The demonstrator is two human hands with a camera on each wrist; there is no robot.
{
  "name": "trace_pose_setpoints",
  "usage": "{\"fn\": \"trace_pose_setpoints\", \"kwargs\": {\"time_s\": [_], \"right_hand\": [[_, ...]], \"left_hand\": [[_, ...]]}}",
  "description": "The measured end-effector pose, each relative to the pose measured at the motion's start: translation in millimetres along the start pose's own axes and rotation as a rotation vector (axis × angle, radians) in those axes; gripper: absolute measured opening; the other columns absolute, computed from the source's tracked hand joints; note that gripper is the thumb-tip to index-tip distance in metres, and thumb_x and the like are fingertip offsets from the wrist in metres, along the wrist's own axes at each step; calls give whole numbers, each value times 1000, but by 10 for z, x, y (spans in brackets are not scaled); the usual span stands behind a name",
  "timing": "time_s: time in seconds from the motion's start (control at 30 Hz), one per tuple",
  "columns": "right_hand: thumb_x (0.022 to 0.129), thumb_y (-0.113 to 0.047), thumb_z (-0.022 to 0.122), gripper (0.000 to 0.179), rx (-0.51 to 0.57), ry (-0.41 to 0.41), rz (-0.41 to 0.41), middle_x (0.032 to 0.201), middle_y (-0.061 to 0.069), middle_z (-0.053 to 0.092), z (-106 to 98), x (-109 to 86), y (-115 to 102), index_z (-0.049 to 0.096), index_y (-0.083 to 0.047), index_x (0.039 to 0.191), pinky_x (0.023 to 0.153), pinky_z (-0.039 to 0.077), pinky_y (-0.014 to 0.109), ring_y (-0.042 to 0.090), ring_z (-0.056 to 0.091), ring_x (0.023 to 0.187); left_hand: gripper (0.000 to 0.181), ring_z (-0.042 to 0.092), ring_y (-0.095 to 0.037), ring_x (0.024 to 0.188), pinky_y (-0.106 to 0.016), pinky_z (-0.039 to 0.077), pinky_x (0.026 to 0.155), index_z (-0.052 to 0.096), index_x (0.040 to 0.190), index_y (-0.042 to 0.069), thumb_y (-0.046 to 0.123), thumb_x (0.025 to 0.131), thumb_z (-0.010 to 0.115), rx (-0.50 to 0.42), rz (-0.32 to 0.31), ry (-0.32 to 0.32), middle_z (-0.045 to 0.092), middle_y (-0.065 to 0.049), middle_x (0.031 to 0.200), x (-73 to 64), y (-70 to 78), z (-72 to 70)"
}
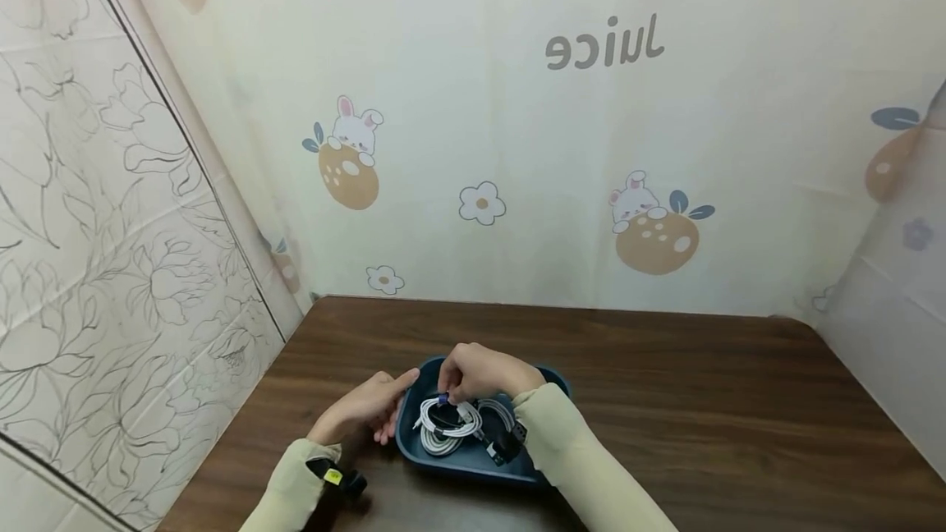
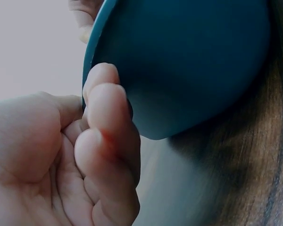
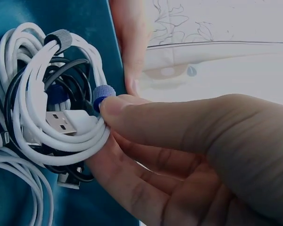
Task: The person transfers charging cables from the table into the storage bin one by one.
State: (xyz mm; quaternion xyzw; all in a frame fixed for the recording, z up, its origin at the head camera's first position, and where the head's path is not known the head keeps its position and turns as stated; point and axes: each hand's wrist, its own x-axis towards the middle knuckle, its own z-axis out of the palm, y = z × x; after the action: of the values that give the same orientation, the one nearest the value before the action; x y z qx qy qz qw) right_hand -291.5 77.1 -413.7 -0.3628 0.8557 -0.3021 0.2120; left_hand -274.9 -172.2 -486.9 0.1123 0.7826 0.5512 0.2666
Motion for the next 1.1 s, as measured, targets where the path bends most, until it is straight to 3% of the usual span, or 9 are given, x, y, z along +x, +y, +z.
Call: {"fn": "trace_pose_setpoints", "kwargs": {"time_s": [0.3,0.73,1.1], "right_hand": [[92,4,71,14,4,-15,8,82,1,70,26,26,-65,76,-4,102,61,52,22,8,59,66],[92,0,73,13,-9,13,10,86,-3,69,-32,-65,-12,76,-5,104,65,54,23,8,61,72],[98,-15,71,12,-29,127,-21,98,-3,71,-165,-360,84,75,-11,109,72,56,26,11,64,82]], "left_hand": [[73,55,-8,36,-23,46,36,58,56,7,60,105,46,-14,-19,6,59,-2,47,-25,-30,-56],[75,56,-8,37,-22,46,36,62,57,6,64,102,48,-1,-15,15,60,-2,48,30,-35,-60],[73,58,-10,39,-24,49,40,62,63,6,64,103,45,-9,-9,5,61,-2,51,-11,-90,-159]]}}
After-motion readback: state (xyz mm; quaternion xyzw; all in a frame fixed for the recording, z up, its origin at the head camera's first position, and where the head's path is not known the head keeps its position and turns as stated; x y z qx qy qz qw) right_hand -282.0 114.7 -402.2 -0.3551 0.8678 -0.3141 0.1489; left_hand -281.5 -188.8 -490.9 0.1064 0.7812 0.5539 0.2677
